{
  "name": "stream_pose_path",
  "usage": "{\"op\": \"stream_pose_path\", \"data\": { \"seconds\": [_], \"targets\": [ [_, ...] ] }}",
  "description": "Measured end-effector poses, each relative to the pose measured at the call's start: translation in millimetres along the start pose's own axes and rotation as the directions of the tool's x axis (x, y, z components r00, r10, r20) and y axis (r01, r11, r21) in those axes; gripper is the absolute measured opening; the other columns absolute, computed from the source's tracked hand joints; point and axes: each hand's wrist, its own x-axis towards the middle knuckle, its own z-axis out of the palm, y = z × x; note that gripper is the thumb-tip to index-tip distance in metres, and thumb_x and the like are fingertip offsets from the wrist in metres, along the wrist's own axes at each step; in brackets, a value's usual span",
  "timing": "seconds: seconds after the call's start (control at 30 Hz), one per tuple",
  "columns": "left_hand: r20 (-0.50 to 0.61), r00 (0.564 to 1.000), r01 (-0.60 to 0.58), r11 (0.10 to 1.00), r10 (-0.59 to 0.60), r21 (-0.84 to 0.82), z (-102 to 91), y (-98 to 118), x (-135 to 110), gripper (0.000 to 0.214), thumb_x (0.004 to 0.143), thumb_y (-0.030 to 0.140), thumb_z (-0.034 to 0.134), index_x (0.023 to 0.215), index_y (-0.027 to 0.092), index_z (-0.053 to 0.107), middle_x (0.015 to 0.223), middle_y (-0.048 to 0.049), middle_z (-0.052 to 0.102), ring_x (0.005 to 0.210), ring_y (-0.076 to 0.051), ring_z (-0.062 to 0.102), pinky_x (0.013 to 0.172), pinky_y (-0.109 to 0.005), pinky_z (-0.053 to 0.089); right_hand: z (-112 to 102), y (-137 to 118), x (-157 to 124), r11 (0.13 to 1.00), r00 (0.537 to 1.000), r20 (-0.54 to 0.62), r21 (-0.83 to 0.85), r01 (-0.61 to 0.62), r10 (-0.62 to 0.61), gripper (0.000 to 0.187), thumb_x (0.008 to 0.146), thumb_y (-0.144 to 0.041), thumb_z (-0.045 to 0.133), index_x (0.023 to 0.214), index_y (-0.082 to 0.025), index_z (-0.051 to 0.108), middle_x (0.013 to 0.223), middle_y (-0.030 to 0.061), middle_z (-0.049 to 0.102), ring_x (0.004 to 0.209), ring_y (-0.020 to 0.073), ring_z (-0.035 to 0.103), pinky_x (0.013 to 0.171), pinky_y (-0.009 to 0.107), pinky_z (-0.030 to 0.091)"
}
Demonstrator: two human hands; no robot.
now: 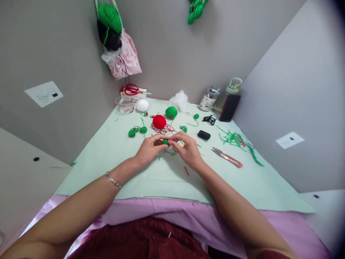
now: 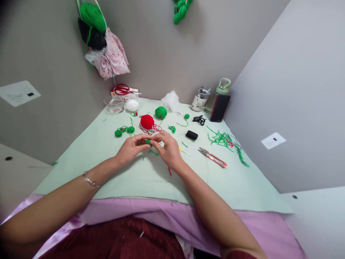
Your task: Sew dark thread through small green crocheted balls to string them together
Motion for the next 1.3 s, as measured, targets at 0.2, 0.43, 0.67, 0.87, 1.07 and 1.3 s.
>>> {"op": "stream_pose_path", "data": {
  "seconds": [0.2, 0.43, 0.67, 0.87, 1.07, 1.3],
  "targets": [
    [0.032, 0.999, 0.014, 0.999, -0.016, 0.038, 4.3, 1.8, -2.8, 0.031, 0.072, 0.031, 0.078, 0.100, 0.018, 0.077, 0.081, -0.0019, 0.068, 0.071, -0.016, 0.057, 0.071, -0.030, 0.047, -21.9, -0.4, 16.4, 0.968, 0.969, -0.202, 0.231, -0.097, 0.145, 0.008, 0.082, -0.026, 0.073, 0.075, -0.022, 0.070, 0.085, 0.0017, 0.069, 0.082, 0.0156, 0.060, 0.078, 0.030, 0.046],
    [0.101, 0.995, -0.003, 0.992, -0.010, 0.124, 3.0, 1.7, -4.4, 0.032, 0.076, 0.033, 0.077, 0.106, 0.020, 0.077, 0.090, -0.0035, 0.067, 0.076, -0.016, 0.059, 0.074, -0.031, 0.049, -40.3, -4.2, 22.4, 0.486, 0.837, 0.246, 0.720, -0.496, 0.489, 0.026, 0.079, -0.032, 0.076, 0.077, -0.018, 0.054, 0.061, -0.0033, 0.061, 0.039, 0.0039, 0.031, 0.036, 0.018, 0.022],
    [0.312, 0.950, -0.035, 0.981, -0.026, 0.189, 5.3, 3.4, -8.9, 0.028, 0.080, 0.030, 0.073, 0.106, 0.020, 0.077, 0.103, -0.0068, 0.070, 0.083, -0.016, 0.060, 0.082, -0.033, 0.049, -86.1, 13.8, 32.5, 0.357, 0.851, 0.145, 0.862, -0.359, 0.505, 0.027, 0.092, -0.014, 0.061, 0.070, -0.019, 0.046, 0.051, -0.0113, 0.025, 0.038, 0.0045, 0.017, 0.035, 0.013, 0.022],
    [0.229, 0.973, -0.012, 0.990, -0.020, 0.138, 3.9, 1.5, -7.4, 0.032, 0.079, 0.033, 0.076, 0.110, 0.023, 0.075, 0.100, -0.0052, 0.070, 0.085, -0.018, 0.060, 0.081, -0.033, 0.048, -103.3, 34.5, 31.4, 0.562, 0.852, -0.026, 0.761, -0.322, 0.524, 0.019, 0.097, -0.023, 0.057, 0.078, -0.021, 0.055, 0.058, -0.0077, 0.037, 0.044, 0.0071, 0.032, 0.042, 0.019, 0.037],
    [0.218, 0.975, 0.021, 0.991, -0.049, 0.129, 1.5, -3.9, -5.5, 0.031, 0.079, 0.034, 0.077, 0.107, 0.021, 0.073, 0.095, -0.0049, 0.069, 0.083, -0.018, 0.060, 0.076, -0.031, 0.047, -79.1, 26.0, 25.6, 0.570, 0.871, 0.070, 0.731, -0.376, 0.485, 0.020, 0.088, -0.037, 0.072, 0.097, -0.022, 0.064, 0.069, -0.0050, 0.057, 0.055, 0.0062, 0.052, 0.049, 0.017, 0.045],
    [0.370, 0.929, -0.059, 0.971, -0.033, 0.234, 5.2, 0.2, -8.6, 0.028, 0.080, 0.026, 0.072, 0.106, 0.020, 0.076, 0.098, -0.0056, 0.067, 0.079, -0.016, 0.058, 0.077, -0.032, 0.047, -90.6, 20.6, 26.6, 0.539, 0.838, 0.075, 0.734, -0.413, 0.540, 0.016, 0.089, -0.036, 0.072, 0.091, -0.021, 0.066, 0.056, -0.0092, 0.045, 0.047, 0.0040, 0.046, 0.047, 0.017, 0.041]
  ]
}}
